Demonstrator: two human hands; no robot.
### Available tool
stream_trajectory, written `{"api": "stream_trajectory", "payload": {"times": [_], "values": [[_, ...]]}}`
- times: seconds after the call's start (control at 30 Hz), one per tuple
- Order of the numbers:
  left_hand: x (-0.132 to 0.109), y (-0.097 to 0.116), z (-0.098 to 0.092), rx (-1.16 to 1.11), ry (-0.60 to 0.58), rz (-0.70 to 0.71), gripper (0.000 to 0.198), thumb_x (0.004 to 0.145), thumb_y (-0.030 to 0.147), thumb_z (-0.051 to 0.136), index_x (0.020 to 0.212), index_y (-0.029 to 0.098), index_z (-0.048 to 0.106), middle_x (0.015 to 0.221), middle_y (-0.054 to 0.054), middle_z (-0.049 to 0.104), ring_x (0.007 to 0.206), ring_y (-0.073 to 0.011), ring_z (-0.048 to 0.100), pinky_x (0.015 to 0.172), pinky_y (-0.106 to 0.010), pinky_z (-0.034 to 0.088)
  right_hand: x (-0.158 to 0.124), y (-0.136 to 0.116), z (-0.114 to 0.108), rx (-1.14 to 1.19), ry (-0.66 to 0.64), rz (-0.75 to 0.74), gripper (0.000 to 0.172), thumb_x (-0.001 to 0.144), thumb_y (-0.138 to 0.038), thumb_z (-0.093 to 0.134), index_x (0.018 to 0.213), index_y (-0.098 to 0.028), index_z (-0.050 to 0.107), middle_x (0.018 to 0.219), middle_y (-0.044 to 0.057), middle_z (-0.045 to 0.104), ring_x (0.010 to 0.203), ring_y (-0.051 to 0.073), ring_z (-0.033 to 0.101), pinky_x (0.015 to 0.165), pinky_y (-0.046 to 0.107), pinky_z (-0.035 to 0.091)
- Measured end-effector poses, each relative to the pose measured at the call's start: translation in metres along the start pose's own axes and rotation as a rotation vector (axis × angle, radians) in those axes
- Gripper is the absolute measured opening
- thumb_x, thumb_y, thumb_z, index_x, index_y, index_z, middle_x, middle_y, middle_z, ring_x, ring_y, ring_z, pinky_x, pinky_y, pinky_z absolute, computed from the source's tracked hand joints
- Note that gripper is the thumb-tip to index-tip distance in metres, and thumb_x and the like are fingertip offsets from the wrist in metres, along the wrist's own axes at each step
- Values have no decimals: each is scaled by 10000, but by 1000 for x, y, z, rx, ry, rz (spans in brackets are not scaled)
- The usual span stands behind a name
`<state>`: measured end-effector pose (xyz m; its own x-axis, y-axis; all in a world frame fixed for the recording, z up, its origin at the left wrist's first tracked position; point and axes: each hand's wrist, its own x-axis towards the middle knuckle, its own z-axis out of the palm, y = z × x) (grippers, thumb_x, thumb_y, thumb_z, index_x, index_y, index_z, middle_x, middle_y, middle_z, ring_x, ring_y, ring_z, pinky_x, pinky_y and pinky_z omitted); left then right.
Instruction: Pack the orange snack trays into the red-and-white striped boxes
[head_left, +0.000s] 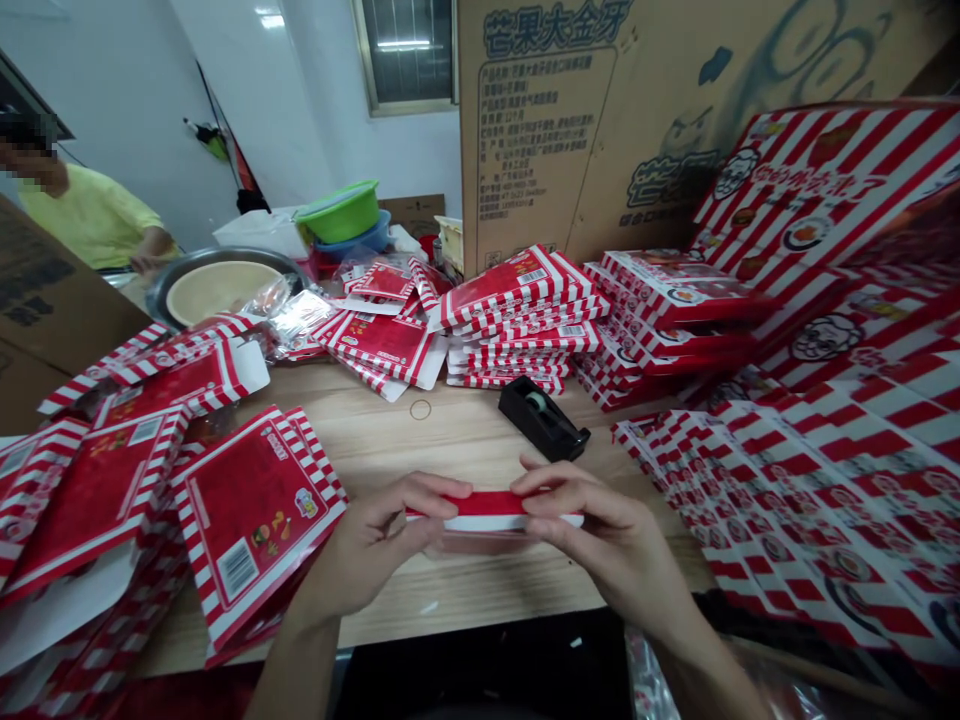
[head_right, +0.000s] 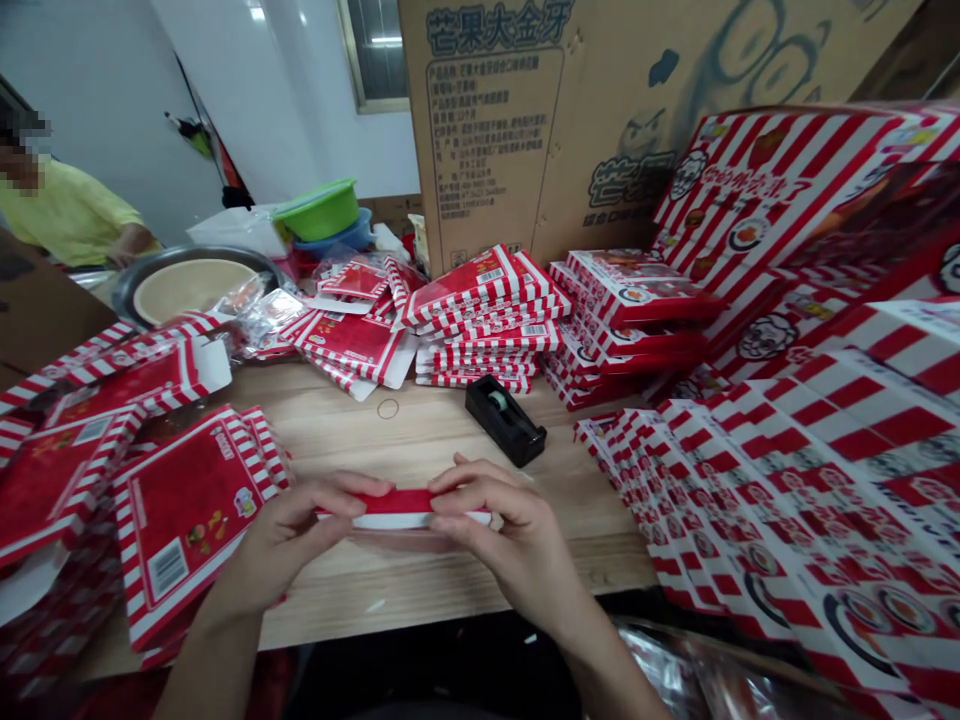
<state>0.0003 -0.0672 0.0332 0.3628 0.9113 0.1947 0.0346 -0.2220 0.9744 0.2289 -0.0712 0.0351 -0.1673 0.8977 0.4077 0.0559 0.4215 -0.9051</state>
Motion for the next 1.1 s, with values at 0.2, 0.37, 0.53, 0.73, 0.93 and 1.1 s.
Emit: {"api": "stream_trajectory", "payload": {"times": [0.2, 0.37, 0.53, 0.73, 0.93, 1.1], "values": [[-1, 8, 5, 70, 64, 2, 113, 838, 220, 589, 840, 202, 700, 984, -68, 729, 972, -190, 664, 884, -344, 518, -3, 9, -13, 87, -191, -8, 163, 798, -290, 686, 957, -319, 707, 1032, 23, 690, 1042, 212, 619, 998, 428, 425], [-5, -6, -4, 188, -34, 210, 175, 800, 174, 639, 948, 246, 697, 1103, -68, 691, 1036, -195, 640, 876, -327, 517, -3, 8, -11, 85, -140, 88, 176, 895, -318, 550, 878, -264, 717, 1006, 59, 692, 1039, 225, 623, 888, 374, 509], [-11, -13, 2, 276, 30, 251, 201, 793, 112, 633, 936, 244, 683, 1088, -67, 695, 1004, -191, 653, 816, -290, 529, -3, 10, -13, -1, -156, -19, 135, 785, -338, 688, 907, -295, 726, 1067, 57, 686, 1082, 253, 604, 983, 464, 436], [-19, -25, 12, 265, 122, 247, 210, 805, 72, 597, 937, 223, 660, 1107, -90, 679, 1010, -201, 643, 819, -298, 510, -1, -1, -13, 8, -169, 88, 116, 826, -260, 650, 908, -294, 725, 1054, 45, 697, 1032, 213, 635, 961, 422, 468], [-20, -30, 14, 251, 157, 250, 210, 813, 78, 590, 931, 239, 654, 1084, -66, 687, 1012, -192, 636, 812, -290, 499, 4, -4, -12, 86, -154, 159, 92, 809, -305, 667, 865, -287, 737, 1026, 42, 710, 1006, 214, 650, 931, 416, 496], [-18, -26, 19, 242, 212, 278, 171, 821, 74, 569, 879, 214, 649, 1040, -81, 692, 950, -192, 648, 779, -313, 509, -7, 4, -16, -35, -256, 13, 200, 761, -282, 717, 953, -339, 717, 1152, 38, 661, 1110, 233, 590, 1036, 512, 360]]}}
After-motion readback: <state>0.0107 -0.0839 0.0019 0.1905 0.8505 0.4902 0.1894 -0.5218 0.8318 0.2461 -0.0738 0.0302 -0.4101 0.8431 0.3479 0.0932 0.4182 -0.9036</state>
